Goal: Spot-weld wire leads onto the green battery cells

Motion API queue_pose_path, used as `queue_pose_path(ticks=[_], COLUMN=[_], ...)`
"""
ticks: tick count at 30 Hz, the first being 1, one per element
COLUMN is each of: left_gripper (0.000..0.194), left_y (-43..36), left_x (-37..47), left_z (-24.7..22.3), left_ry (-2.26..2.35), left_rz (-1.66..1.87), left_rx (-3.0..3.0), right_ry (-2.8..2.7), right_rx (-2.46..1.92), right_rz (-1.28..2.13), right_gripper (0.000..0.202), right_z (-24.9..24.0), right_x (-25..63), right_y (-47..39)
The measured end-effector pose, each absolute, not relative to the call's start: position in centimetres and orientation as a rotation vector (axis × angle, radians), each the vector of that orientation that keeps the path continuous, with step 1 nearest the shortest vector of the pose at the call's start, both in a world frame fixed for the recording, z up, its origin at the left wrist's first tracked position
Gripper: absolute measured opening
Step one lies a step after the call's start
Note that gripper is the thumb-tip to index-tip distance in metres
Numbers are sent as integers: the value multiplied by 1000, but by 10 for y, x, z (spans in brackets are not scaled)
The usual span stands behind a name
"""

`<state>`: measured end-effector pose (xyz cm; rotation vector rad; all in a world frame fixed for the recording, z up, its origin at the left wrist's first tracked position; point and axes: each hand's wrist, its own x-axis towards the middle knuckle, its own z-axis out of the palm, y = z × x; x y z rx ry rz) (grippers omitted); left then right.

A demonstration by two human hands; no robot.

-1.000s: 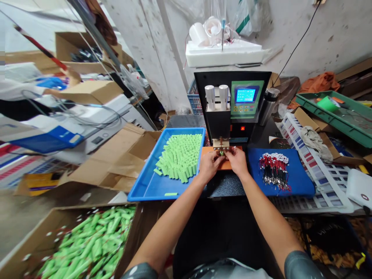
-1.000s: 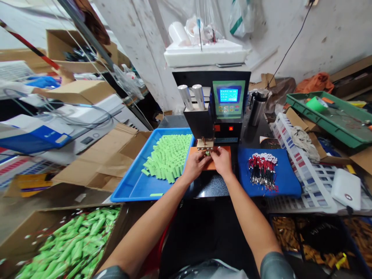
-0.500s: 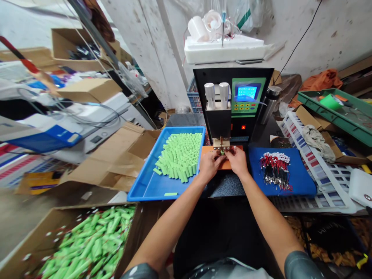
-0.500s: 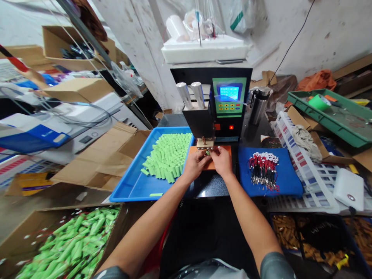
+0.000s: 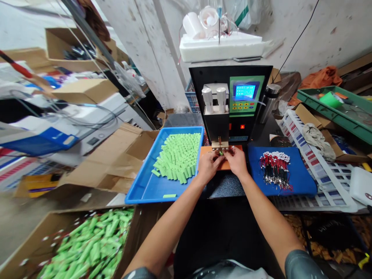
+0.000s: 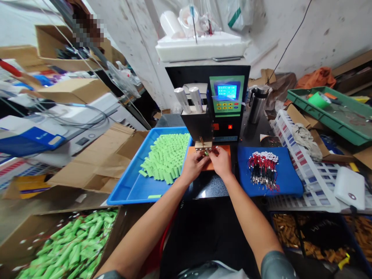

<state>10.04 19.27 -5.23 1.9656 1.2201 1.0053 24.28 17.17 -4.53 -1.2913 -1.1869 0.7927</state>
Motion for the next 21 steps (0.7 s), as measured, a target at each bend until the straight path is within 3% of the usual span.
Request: queue_pose_path(ticks=[10, 17, 21], left_gripper=[24, 29, 24], left_y=[191, 176, 163], left_x=[101, 101, 101], left_z=[-51, -32, -15], left_ry=[1173, 1041, 1068], left_rz=[1008, 981, 997], left_rx=[1882, 1661, 1689], right_ry=[-1156, -897, -1005], right_rx=[-1230, -1140, -1193], right_rz=[880, 1060, 1272], right_gripper=[27, 43, 37], right_z=[-50, -41, -36], right_x=[246, 259, 256], right_y=[173, 136, 105])
